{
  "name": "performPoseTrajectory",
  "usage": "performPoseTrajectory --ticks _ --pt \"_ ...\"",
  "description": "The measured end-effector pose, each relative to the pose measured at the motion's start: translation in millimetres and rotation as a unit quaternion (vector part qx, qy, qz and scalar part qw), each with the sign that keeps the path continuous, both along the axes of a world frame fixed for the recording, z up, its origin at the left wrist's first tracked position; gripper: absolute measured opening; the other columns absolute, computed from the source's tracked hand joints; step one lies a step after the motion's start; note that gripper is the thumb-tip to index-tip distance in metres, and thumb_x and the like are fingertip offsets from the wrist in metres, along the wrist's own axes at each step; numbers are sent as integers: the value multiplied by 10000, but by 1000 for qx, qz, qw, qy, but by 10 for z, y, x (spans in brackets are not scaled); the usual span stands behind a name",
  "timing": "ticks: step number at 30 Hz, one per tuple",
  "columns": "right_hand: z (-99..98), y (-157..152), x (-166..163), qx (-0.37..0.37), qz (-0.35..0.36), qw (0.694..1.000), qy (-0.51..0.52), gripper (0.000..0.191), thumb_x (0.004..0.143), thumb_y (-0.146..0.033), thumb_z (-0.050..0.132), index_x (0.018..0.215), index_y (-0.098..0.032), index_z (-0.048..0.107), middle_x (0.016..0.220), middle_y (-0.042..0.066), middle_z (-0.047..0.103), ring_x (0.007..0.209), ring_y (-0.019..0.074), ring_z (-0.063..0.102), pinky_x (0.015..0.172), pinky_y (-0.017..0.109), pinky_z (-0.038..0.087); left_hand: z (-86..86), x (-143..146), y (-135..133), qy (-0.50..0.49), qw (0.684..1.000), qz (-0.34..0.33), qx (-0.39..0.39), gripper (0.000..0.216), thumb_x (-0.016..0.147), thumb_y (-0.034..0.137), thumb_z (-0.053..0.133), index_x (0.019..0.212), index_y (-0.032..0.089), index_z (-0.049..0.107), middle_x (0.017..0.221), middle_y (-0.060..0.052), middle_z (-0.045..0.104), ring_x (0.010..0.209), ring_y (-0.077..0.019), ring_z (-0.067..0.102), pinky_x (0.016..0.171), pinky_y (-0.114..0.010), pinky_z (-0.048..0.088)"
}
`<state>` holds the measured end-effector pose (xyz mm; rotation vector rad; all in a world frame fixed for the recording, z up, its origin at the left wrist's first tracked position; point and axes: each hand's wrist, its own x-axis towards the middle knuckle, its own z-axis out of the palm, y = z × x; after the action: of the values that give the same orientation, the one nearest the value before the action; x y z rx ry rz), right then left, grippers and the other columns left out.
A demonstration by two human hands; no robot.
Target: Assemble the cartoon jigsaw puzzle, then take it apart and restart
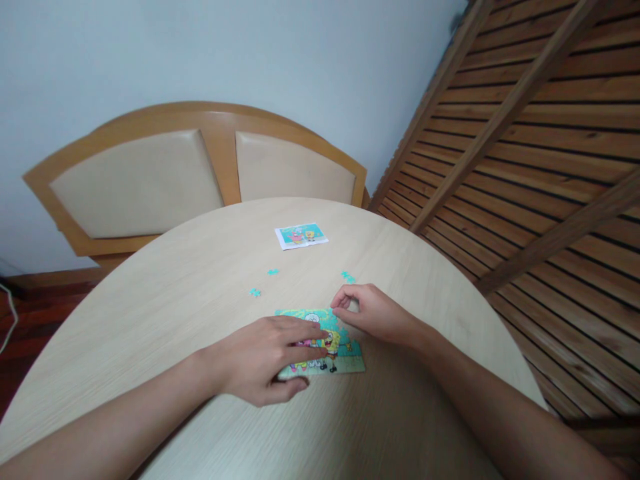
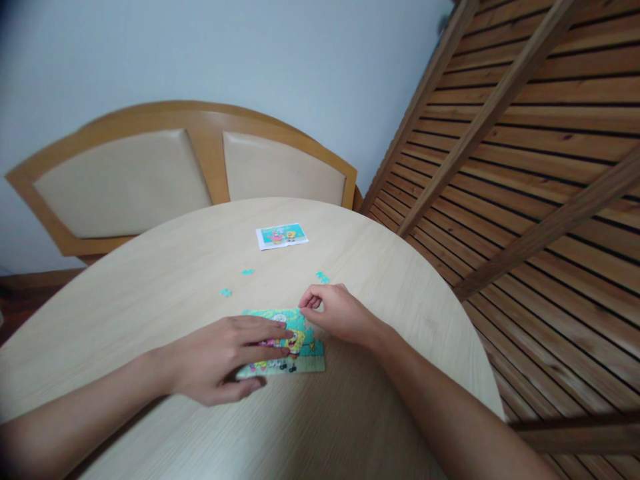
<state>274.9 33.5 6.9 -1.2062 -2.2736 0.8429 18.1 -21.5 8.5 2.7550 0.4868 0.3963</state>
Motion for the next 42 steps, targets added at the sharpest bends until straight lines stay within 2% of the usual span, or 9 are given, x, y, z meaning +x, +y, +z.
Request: performPoseTrajectory --ticks 10,16,23,27,32,35,38,40,42 --pt "10 0 -19 53 8 998 -32 100 843 -143 657 844 -200 740 854 1 774 839 168 704 805 285 489 9 4 0 2 1000 2 2 497 891 309 610 1369 179 582 1425 -148 592 1291 -308 587 1097 -450 492" --pt "-21 9 -16 96 11 994 -51 74 836 -153 698 794 -206 728 854 -1 765 853 175 696 845 314 459 -7 -4 1 -6 1000 2 -1 503 888 306 607 1379 205 568 1442 -133 583 1297 -310 583 1100 -471 488" --pt "-9 -7 -5 109 30 991 -71 77 870 -187 695 811 -220 733 891 -1 763 905 186 687 885 343 440 3 2 -3 -4 1000 1 2 504 888 310 614 1373 182 576 1440 -148 580 1297 -312 581 1108 -455 480" --pt "-29 42 29 131 11 989 -71 123 903 -195 639 960 -203 747 1007 52 758 1003 223 668 944 380 474 11 4 3 -8 1000 -1 5 493 890 308 609 1365 179 580 1423 -152 591 1294 -310 583 1108 -453 483" --pt "-137 149 126 174 -54 976 -117 375 934 -207 552 1292 -179 661 1354 131 644 1260 290 561 1079 484 438 13 14 2 -8 1000 -5 -1 506 903 300 605 1394 186 550 1407 -138 599 1296 -292 573 1148 -445 444" --pt "-179 190 177 160 -60 975 -144 392 953 -244 530 1320 -176 652 1416 137 607 1308 305 532 1101 509 426 31 14 7 -15 1000 -3 2 493 915 307 598 1391 188 547 1368 -135 615 1267 -286 579 1125 -442 462" --pt "-184 213 206 152 -55 976 -145 361 966 -259 520 1272 -154 681 1374 146 635 1280 303 555 1097 508 432 77 -35 50 -9 997 66 39 353 967 337 526 1270 188 629 1222 -125 669 1125 -277 630 992 -439 535" --pt "-179 226 216 152 -48 978 -134 339 963 -251 533 1242 -148 694 1338 146 657 1249 296 576 1088 501 441 106 -112 105 8 981 177 77 313 1010 352 443 1117 186 686 1080 -113 694 985 -270 654 883 -447 560" --pt "-177 236 222 155 -42 979 -125 315 954 -236 547 1213 -151 705 1296 137 677 1214 289 596 1075 493 451 101 -217 176 33 945 310 101 342 1020 370 414 1046 181 698 1046 -114 697 944 -286 657 855 -478 557"
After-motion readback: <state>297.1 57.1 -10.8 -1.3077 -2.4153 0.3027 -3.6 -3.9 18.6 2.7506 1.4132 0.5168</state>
